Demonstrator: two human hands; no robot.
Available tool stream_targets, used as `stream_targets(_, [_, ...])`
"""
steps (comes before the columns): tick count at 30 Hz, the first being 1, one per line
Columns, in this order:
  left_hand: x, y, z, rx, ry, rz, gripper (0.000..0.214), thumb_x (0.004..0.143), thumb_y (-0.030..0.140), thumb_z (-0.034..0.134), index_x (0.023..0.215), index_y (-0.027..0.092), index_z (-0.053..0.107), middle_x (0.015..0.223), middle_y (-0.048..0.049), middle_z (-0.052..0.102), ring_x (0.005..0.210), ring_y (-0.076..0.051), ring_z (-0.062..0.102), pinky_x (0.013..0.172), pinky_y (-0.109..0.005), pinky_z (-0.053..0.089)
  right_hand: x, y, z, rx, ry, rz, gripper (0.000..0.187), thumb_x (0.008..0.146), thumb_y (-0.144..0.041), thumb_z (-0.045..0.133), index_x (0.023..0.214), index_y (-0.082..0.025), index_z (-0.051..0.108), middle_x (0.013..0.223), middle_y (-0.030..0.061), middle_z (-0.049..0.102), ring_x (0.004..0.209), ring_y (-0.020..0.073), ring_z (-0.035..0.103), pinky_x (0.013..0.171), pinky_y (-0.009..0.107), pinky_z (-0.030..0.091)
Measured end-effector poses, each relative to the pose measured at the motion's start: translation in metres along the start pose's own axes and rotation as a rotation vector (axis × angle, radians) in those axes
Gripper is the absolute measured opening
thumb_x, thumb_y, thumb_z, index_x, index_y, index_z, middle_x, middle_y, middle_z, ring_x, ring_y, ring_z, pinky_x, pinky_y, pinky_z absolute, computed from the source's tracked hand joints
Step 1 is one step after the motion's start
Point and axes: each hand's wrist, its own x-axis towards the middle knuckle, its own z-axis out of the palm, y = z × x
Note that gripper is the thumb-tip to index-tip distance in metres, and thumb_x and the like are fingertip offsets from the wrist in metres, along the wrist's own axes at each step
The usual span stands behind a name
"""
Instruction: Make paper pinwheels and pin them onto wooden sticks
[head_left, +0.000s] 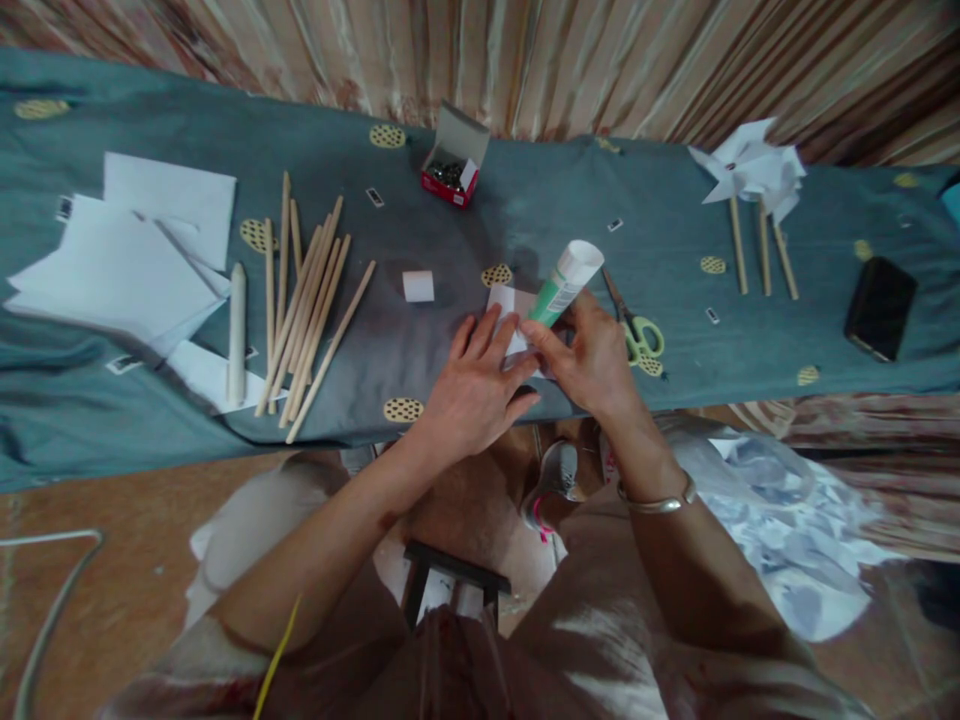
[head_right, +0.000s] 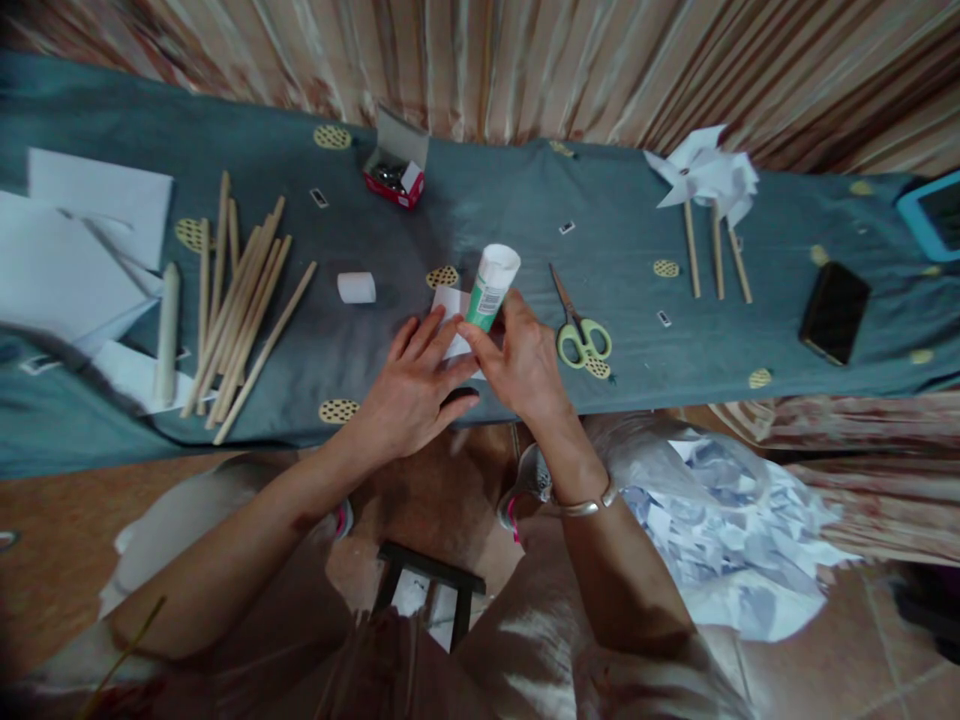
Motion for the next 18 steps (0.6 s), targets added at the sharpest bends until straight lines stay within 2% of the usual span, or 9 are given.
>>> stream_targets(8, [-0.0005,-0.001,0.001,-0.001,-0.001,0.004,0.037,0.092,0.039,0.06,0.122,0.018,0.063,0.155,-0.0176,0.04,0.148,-0.04,0.027,0.117,-0.063,0.025,-0.0018,0.0014,-0.0007,-0.069,-0.024,-0.065,0.041,0.085,-0.065,0.059,0.092,-0.024,0.057,0.08,0.0047,0.066,0.081,0.0258,0.064,0.079,0.04,0.05])
stream_targets(18, [-0.0011,-0.0015,0.0026,-0.01,0.009,0.01,0.033,0.091,0.038,0.061,0.116,0.018,0.066,0.156,-0.0168,0.04,0.148,-0.039,0.027,0.118,-0.064,0.024,-0.0056,-0.0008,-0.0037,-0.105,-0.066,-0.063,0.043,0.087,-0.065,0.056,0.097,-0.023,0.057,0.083,0.0066,0.066,0.083,0.0273,0.064,0.077,0.04,0.048])
